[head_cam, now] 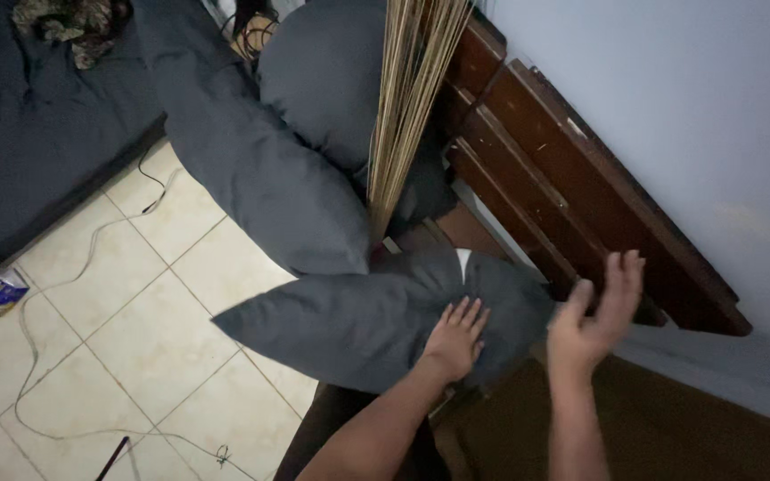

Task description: The person places a pillow on a wooden bench, then uses a broom to sweep the pillow and bench surface. The person repeatedly pats and adjusts the pillow with both hands.

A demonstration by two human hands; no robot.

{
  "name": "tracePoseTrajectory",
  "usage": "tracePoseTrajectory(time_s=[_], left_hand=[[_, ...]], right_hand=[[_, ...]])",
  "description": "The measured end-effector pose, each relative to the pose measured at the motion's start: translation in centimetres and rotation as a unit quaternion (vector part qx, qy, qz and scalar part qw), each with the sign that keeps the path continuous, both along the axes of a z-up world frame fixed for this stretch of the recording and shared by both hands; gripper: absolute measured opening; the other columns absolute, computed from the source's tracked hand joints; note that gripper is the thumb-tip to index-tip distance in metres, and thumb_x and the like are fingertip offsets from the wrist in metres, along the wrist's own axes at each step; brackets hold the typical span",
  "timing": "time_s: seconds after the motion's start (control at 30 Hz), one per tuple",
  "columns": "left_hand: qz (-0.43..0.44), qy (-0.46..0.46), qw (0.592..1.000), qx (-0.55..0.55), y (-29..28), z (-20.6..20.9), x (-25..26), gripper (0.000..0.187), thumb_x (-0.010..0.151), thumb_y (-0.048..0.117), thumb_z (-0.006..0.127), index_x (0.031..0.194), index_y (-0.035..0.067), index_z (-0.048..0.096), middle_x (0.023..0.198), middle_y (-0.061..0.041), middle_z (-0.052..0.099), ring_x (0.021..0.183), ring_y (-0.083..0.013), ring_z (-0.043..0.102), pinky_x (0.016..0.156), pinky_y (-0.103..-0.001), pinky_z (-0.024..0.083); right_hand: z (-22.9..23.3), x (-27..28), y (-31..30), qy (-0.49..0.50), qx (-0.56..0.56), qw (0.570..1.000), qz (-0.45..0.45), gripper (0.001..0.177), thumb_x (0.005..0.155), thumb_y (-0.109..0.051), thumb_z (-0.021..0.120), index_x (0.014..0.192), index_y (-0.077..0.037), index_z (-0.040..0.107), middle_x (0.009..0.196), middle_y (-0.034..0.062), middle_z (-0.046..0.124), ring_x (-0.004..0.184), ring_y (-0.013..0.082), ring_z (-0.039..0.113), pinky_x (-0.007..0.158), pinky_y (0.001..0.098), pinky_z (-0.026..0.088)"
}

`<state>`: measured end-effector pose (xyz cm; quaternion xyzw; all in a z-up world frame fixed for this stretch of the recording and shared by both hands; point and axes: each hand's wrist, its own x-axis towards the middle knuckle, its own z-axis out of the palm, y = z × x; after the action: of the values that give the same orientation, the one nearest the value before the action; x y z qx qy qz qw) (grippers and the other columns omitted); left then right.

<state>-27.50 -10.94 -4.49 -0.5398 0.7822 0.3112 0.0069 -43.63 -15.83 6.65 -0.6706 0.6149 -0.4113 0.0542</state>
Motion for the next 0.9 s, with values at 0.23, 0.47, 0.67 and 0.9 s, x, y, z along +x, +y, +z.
tracePoseTrajectory(time_s=[0.23, 0.47, 0.67, 0.9], left_hand=[[-0.106, 0.003, 0.99, 0.092, 1.2, -3.7, -0.9, 0.056, 0.106, 0.034, 0.041, 0.156, 0.01, 0.035, 0.17, -0.012, 0.017, 0.158, -0.0329, 0.005, 0.126, -0.048, 0.004], [-0.02, 0.176, 0.978, -0.112, 3.8, 6.2, 4.5, 0.062, 0.086, 0.011, 0.068, 0.146, 0.004, 0.055, 0.16, -0.015, 0.047, 0.157, -0.0344, 0.029, 0.131, -0.05, 0.015], [0.307, 0.024, 0.934, -0.182, 5.0, 6.6, 11.8, 0.068, 0.084, 0.023, 0.07, 0.142, -0.005, 0.049, 0.151, -0.025, 0.04, 0.147, -0.0461, 0.03, 0.118, -0.063, 0.019], [0.276, 0.118, 0.951, -0.074, 4.9, 3.8, 13.9, 0.051, 0.1, 0.024, 0.055, 0.149, 0.011, 0.052, 0.162, -0.01, 0.046, 0.157, -0.0327, 0.033, 0.13, -0.05, 0.025]], right_hand=[[-15.6, 0.2, 3.4, 0.207, 0.35, 0.907, 0.108, 0.055, 0.105, -0.029, 0.041, 0.157, -0.011, 0.039, 0.166, 0.0128, 0.029, 0.154, 0.0329, 0.024, 0.123, 0.0538, 0.017], [-17.6, -0.9, 3.2, 0.173, 0.341, 0.919, 0.093, 0.055, 0.104, -0.03, 0.043, 0.157, -0.014, 0.04, 0.167, 0.0102, 0.031, 0.156, 0.0328, 0.02, 0.123, 0.0597, 0.013], [-3.9, 5.8, -2.8, 0.092, 0.209, 0.973, 0.027, 0.065, 0.099, -0.026, 0.057, 0.155, 0.002, 0.041, 0.163, 0.0272, 0.031, 0.155, 0.0421, 0.018, 0.117, 0.069, 0.007], [-7.9, 13.8, 1.4, 0.263, 0.326, 0.885, 0.203, 0.061, 0.102, -0.028, 0.051, 0.156, -0.005, 0.034, 0.163, 0.0187, 0.031, 0.155, 0.0356, 0.022, 0.123, 0.0573, 0.014]])
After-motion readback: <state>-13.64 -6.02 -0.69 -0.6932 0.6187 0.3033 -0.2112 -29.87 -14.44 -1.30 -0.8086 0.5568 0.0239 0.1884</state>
